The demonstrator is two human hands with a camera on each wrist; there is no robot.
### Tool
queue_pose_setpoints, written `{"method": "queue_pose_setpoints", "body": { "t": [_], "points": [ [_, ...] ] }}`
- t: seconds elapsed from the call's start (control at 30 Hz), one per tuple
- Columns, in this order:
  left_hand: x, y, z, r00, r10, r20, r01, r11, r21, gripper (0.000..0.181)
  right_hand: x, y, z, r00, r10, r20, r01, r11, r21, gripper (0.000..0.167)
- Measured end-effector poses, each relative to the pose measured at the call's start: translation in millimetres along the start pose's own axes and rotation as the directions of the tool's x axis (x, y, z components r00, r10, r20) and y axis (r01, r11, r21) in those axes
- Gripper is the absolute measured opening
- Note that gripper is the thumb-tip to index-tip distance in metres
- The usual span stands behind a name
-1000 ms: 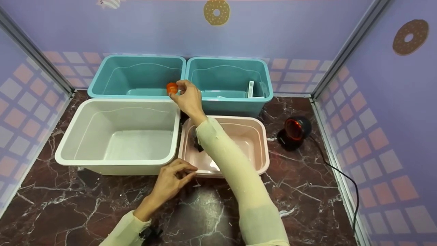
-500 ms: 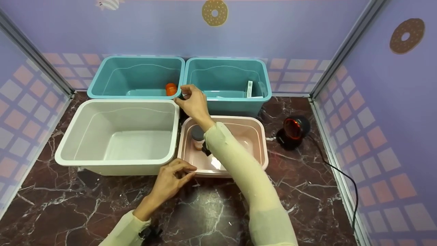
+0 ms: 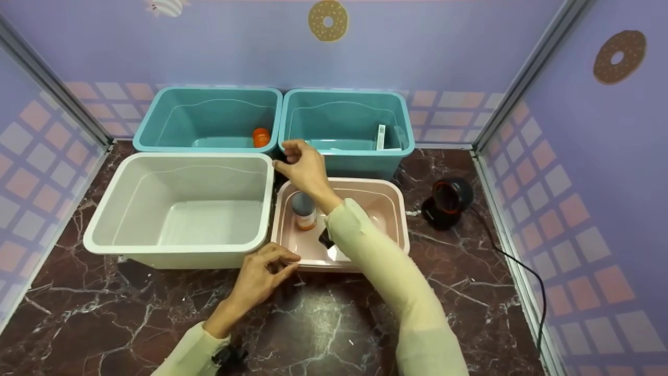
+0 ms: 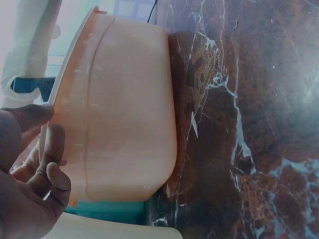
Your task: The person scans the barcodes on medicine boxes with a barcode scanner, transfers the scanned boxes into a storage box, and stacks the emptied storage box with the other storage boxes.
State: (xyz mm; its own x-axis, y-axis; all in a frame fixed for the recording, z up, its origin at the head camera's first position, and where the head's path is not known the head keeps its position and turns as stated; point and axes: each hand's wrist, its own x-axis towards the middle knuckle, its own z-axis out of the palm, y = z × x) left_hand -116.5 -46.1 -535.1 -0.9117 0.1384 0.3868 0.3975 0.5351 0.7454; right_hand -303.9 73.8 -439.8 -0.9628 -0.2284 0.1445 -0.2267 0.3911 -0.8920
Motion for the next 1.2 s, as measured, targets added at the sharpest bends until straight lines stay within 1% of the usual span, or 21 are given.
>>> {"method": "queue_pose_setpoints", "body": {
  "t": [0.13, 0.33, 0.47, 0.67, 0.83, 1.07, 1.2],
  "points": [
    [0.4, -0.4, -0.1, 1.000, 0.001, 0.001, -0.001, 1.000, -0.003, 0.011, -8.4, -1.3, -5.1, 1.000, -0.018, 0.011, 0.018, 1.000, 0.002, 0.048],
    [0.5, 0.0, -0.4, 1.000, -0.014, 0.008, 0.014, 1.000, 0.005, 0.011, -21.0, -0.8, -9.8, 1.000, -0.022, 0.019, 0.022, 1.000, 0.009, 0.048],
    [0.0, -0.3, -0.1, 1.000, -0.018, 0.013, 0.018, 1.000, 0.001, 0.011, -28.7, 0.0, -11.3, 0.999, -0.020, 0.026, 0.019, 0.999, 0.037, 0.047],
    [-0.6, -1.6, 0.9, 1.000, -0.017, 0.013, 0.017, 1.000, -0.010, 0.010, -38.8, 0.5, -13.4, 0.999, 0.004, 0.052, -0.009, 0.994, 0.108, 0.047],
    [-0.6, -0.7, 0.7, 1.000, -0.027, 0.016, 0.027, 0.999, -0.026, 0.010, -47.7, -2.4, -15.1, 0.998, -0.008, 0.068, -0.002, 0.989, 0.147, 0.048],
    [-0.2, -0.3, 0.6, 0.999, -0.043, 0.031, 0.044, 0.998, -0.034, 0.011, -69.2, -25.2, -24.8, 0.996, -0.007, 0.092, -0.003, 0.994, 0.107, 0.045],
    [0.8, -0.8, 0.9, 0.999, -0.043, 0.027, 0.043, 0.999, -0.007, 0.011, -75.5, -27.2, -28.0, 0.994, 0.005, 0.110, -0.015, 0.996, 0.091, 0.046]
  ]
}}
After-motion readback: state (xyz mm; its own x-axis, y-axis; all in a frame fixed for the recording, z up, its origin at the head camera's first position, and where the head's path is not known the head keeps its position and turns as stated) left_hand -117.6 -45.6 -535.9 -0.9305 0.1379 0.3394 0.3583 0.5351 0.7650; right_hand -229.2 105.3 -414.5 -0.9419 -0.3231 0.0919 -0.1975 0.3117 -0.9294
